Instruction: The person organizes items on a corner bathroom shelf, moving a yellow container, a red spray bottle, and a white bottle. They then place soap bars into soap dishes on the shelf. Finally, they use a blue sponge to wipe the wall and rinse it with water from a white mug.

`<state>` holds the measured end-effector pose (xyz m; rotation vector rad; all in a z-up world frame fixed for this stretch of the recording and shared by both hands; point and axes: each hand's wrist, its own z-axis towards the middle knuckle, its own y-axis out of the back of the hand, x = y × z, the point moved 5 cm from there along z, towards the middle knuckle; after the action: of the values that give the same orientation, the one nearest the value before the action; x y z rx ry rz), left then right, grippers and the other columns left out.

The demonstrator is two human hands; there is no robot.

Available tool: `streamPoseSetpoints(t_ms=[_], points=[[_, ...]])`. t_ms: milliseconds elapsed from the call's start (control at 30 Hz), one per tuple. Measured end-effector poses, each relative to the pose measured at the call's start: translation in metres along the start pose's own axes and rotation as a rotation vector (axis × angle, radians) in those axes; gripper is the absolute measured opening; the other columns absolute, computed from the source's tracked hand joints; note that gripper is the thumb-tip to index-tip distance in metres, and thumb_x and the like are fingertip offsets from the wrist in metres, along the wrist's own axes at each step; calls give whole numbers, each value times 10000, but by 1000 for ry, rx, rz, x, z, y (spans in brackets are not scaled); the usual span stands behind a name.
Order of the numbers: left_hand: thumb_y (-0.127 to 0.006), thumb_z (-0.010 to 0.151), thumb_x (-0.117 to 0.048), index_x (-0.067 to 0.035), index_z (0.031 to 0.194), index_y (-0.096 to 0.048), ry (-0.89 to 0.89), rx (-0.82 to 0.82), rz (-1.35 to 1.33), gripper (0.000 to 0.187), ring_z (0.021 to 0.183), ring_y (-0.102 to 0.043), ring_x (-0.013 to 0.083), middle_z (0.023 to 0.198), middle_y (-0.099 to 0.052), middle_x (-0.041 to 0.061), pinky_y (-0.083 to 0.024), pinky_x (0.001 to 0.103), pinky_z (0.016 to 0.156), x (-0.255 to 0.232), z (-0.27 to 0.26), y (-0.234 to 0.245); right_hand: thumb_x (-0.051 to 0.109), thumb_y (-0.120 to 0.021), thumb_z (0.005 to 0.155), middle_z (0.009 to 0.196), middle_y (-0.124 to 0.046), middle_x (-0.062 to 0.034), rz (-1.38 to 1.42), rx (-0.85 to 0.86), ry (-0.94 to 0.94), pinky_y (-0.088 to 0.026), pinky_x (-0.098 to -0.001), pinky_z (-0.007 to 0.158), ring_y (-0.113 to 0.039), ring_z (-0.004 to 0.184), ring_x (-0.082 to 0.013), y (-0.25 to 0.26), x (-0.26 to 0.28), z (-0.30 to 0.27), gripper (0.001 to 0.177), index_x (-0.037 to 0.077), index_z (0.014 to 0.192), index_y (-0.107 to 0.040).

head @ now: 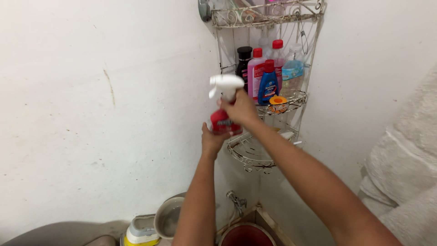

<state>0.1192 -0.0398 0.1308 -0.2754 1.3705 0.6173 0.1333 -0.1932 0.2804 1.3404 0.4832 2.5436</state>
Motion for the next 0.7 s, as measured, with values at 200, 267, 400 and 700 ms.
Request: streamPoseSetpoints(t_ms=[200,267,400,700], points=[[-924,666,-232,37,1522,-301,-143,-56,-137,1093,1364,-507,324,1456,-526,242,-449,393,1080,-44,11,1,344,-781,807,1005,-759,-143,94,-37,16,-613,-425,734,-777,813,-305,42,76,20,567,19,1229,-587],[-882,688,-249,-3,1464,-470,-167,-102,-96,913,1336,-547,328,1424,-611,204,-463,409,1062,-62,11,-3,339,-804,807,1021,-757,-158,43,-122,144,-597,-423,779,-763,871,-312,50,90,28,568,12,1222,-598],[-856,773,-270,4,1406,-516,-212,-175,10,768,1250,-603,378,1310,-652,239,-480,432,1032,-88,21,-19,343,-830,812,1035,-757,-177,-67,-223,204,-566,-443,841,-734,967,-341,59,99,40,556,8,1202,-615],[-760,850,-294,11,1303,-636,-206,-57,53,560,993,-750,341,1021,-766,193,-551,435,913,-120,30,-49,334,-804,825,1047,-741,-152,-152,-318,102,-559,-473,854,-722,986,-344,59,77,59,458,28,1127,-646]])
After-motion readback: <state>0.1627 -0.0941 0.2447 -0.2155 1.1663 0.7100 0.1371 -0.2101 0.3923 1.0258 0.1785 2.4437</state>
